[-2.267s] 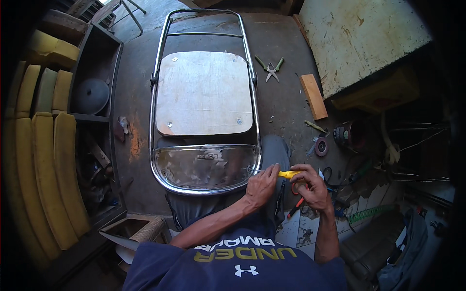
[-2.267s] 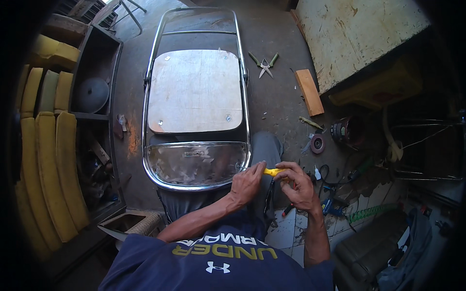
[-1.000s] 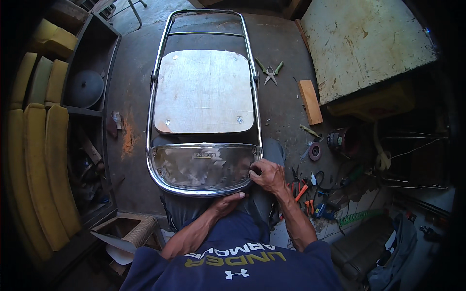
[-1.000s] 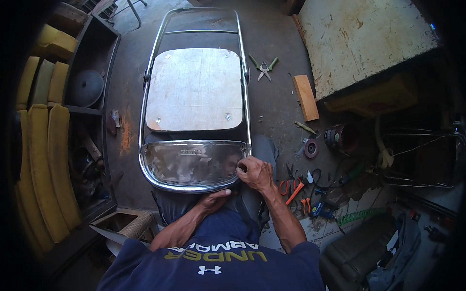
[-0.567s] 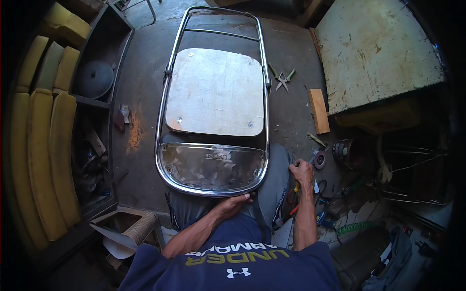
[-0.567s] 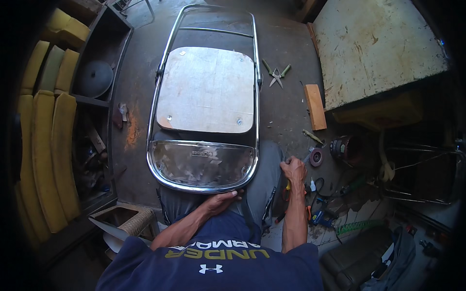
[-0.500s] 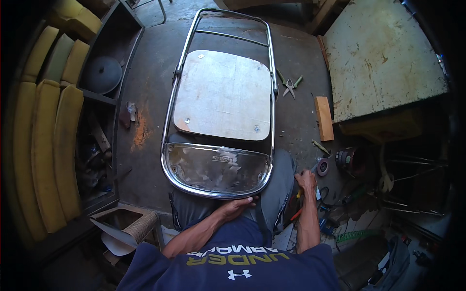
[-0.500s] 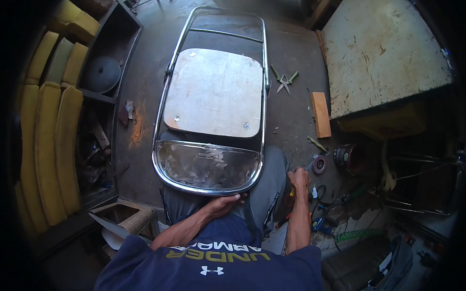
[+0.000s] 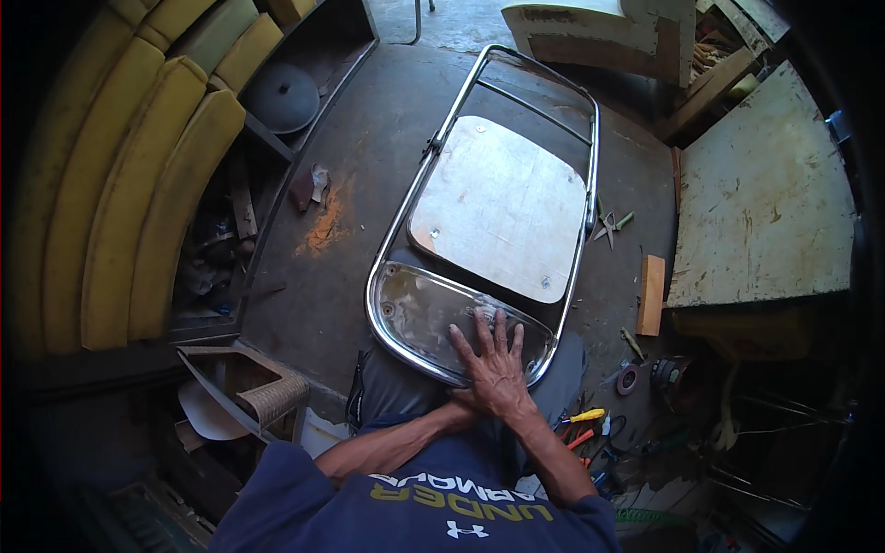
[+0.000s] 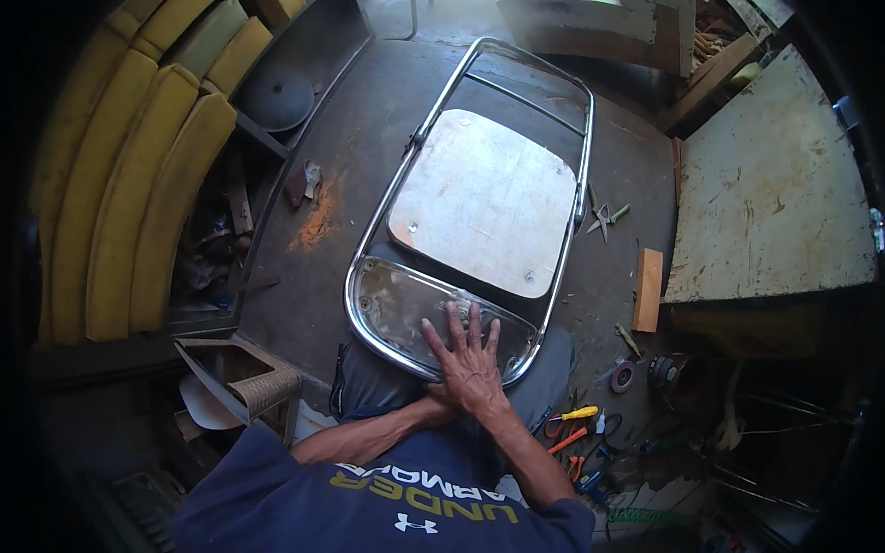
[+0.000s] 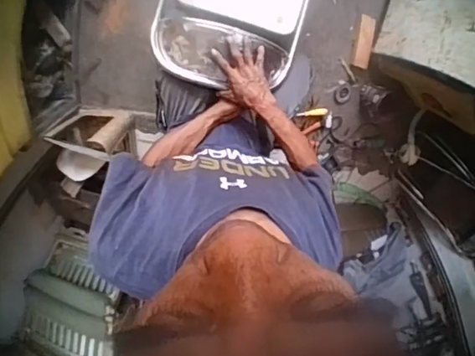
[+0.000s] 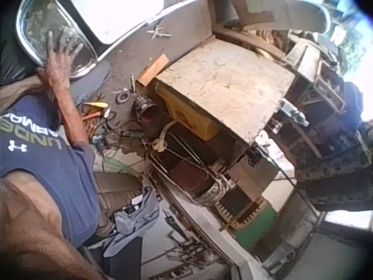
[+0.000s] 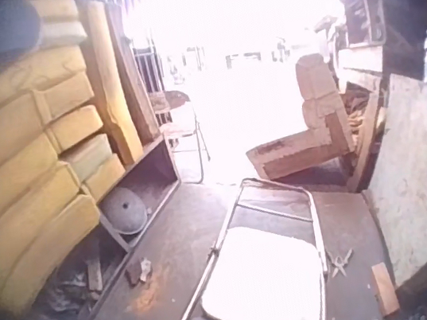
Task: The person removes a black fabric cover from a metal chair part, then applies glue to the edge of the part and reapplies the fabric cover, pressing it down by hand.
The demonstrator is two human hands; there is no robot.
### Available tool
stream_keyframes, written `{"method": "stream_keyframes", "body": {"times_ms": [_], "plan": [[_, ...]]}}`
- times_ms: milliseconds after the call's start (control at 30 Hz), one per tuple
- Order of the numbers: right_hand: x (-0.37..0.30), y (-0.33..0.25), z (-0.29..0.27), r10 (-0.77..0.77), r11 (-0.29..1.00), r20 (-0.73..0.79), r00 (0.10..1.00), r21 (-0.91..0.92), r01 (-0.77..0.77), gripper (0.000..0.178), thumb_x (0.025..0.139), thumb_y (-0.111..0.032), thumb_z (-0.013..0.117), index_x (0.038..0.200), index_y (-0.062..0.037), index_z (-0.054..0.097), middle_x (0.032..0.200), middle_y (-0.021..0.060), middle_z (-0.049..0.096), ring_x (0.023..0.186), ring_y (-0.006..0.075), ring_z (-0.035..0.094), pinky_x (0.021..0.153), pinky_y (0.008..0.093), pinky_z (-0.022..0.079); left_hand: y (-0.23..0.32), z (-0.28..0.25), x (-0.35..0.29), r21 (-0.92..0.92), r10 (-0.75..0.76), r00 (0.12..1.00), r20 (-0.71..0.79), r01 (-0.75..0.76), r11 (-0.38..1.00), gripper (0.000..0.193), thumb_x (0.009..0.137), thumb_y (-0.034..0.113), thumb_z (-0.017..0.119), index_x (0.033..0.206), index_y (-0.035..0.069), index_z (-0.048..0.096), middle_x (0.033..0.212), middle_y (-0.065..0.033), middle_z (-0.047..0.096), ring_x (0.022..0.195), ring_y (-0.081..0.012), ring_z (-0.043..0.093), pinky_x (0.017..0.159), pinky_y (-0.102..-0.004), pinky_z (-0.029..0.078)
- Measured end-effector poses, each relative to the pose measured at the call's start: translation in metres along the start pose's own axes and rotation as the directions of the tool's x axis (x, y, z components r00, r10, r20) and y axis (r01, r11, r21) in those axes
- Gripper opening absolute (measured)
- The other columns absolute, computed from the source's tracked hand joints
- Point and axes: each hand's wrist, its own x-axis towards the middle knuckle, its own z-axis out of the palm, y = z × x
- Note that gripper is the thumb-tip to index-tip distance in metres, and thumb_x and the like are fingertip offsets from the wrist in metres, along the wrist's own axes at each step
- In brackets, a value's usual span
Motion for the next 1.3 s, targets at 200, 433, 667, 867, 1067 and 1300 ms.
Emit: {"method": "stream_keyframes", "body": {"times_ms": [200,433,667,867,1067,1300], "plan": [[0.002,-0.008,0.001,-0.148,0.972,-0.003,0.989,-0.183,0.145,0.075,0.087,-0.024,0.070,0.157,-0.0242,0.044,0.167,0.0216,0.029,0.151,0.0588,0.018,0.115,0.0789,0.017,0.008,0.009,0.013,0.007,-0.042,0.999,0.004,0.042,0.999,0.047,0.102,0.019,0.062,0.144,0.002,0.052,0.136,-0.0141,0.064,0.120,-0.0243,0.063,0.105,-0.0383,0.051],[0.001,-0.012,-0.007,-0.172,0.968,-0.064,0.983,-0.194,0.157,0.062,0.092,-0.024,0.066,0.152,-0.0183,0.051,0.162,0.0173,0.040,0.151,0.0487,0.030,0.119,0.0701,0.022,0.008,0.009,0.020,0.021,-0.044,0.999,0.005,0.044,0.999,0.046,0.100,0.019,0.062,0.142,0.002,0.054,0.134,-0.0143,0.065,0.119,-0.0244,0.064,0.103,-0.0382,0.052],[0.014,-0.018,-0.025,-0.227,0.870,0.206,0.952,-0.396,0.293,0.060,0.098,-0.015,0.051,0.156,-0.0050,0.039,0.158,0.0310,0.037,0.141,0.0633,0.034,0.111,0.0739,0.034,0.015,0.014,0.020,0.036,-0.044,0.999,0.009,0.044,0.998,0.045,0.099,0.019,0.063,0.140,0.002,0.055,0.132,-0.0145,0.066,0.117,-0.0245,0.065,0.102,-0.0381,0.052],[0.021,-0.023,-0.039,-0.264,0.789,0.295,0.918,-0.481,0.382,0.059,0.100,-0.013,0.046,0.157,-0.0008,0.035,0.156,0.0369,0.036,0.137,0.0678,0.037,0.105,0.0737,0.041,0.015,0.015,0.025,0.046,-0.045,0.999,0.010,0.044,0.998,0.044,0.098,0.019,0.064,0.138,0.002,0.057,0.131,-0.0147,0.067,0.115,-0.0245,0.065,0.102,-0.0380,0.053],[0.024,-0.027,-0.053,-0.341,0.742,0.306,0.889,-0.493,0.455,0.056,0.099,-0.012,0.048,0.153,0.0018,0.041,0.150,0.0400,0.043,0.126,0.0686,0.048,0.089,0.0724,0.053,0.013,0.015,0.025,0.059,-0.053,0.999,0.010,0.053,0.997,0.043,0.098,0.019,0.064,0.137,0.002,0.059,0.129,-0.0148,0.068,0.114,-0.0246,0.066,0.101,-0.0379,0.053],[0.030,-0.048,-0.078,-0.315,0.698,0.277,0.908,-0.580,0.420,0.060,0.094,-0.012,0.057,0.150,0.0054,0.042,0.146,0.0385,0.048,0.122,0.0645,0.054,0.085,0.0655,0.058,0.012,0.007,0.027,0.065,-0.021,1.000,-0.013,0.022,0.998,0.042,0.096,0.019,0.065,0.135,0.001,0.061,0.127,-0.0150,0.069,0.112,-0.0246,0.067,0.100,-0.0377,0.054]]}}
